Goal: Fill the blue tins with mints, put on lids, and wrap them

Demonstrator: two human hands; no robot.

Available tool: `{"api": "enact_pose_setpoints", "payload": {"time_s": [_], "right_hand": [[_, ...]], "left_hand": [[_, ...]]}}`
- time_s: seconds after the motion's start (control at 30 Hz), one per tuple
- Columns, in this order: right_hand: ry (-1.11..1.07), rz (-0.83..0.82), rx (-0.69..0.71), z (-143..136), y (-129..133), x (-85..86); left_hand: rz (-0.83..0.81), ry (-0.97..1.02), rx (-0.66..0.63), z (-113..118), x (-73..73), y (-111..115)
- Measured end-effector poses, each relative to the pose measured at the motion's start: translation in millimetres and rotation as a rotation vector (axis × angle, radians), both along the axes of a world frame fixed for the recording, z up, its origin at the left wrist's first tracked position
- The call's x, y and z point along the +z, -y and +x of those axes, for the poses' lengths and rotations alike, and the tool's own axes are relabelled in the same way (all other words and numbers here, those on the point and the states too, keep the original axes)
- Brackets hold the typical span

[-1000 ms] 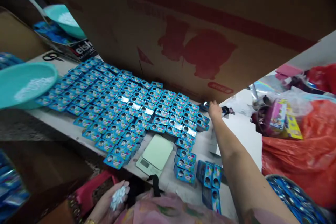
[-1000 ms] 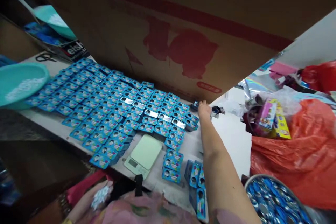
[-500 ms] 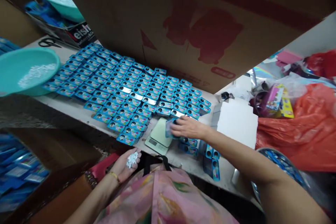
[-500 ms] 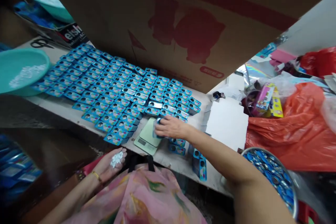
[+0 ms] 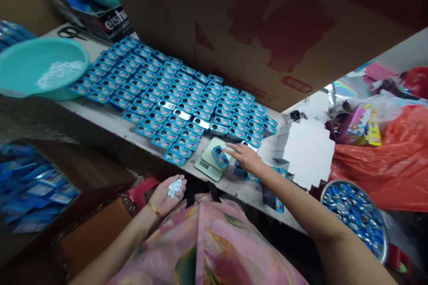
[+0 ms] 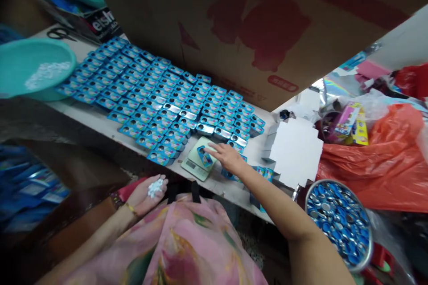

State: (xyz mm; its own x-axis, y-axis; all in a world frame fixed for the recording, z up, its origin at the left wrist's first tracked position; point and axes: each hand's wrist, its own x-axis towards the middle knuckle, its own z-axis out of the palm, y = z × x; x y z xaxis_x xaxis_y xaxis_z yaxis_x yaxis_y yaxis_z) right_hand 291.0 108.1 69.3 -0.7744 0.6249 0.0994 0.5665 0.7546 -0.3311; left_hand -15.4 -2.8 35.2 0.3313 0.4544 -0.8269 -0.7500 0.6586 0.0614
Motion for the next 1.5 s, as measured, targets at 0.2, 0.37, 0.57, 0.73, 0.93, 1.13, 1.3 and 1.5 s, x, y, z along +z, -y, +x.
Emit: {"api": "enact_pose_setpoints", "payload": {"time_s": [0.2,0.37,0.57,0.73,0.93,1.13,1.3,1.5], "right_hand": [[-0.335,-0.221,-0.172,-50,86,13.9],[-0.074,-0.212,-0.054,-125,99,6.6],[0.201,-0.232,-0.023,-135,94,-5.7],[0.187,-0.229,0.023,-131,96,-8.5],[0.003,-0.307,-0.132,-118,84,-14.6],[-0.339,-0.356,-0.401,-83,48,-5.1],[-0.254,-0.296,-0.552,-69,27,-11.5],[-0.070,-0.235,-0.643,-76,22,-16.8]], "left_hand": [[0.017,0.204,0.024,18,8.9,-4],[0.013,0.202,-0.064,38,-4.0,-5],[-0.012,0.212,-0.071,42,-7.8,-4],[-0.044,0.220,-0.080,43,-3.3,-5],[0.051,0.131,-0.061,53,0.6,-21],[0.177,0.073,-0.017,72,8.2,-56],[0.174,0.012,-0.042,84,9.7,-73],[0.161,-0.055,-0.055,82,3.0,-69]]}}
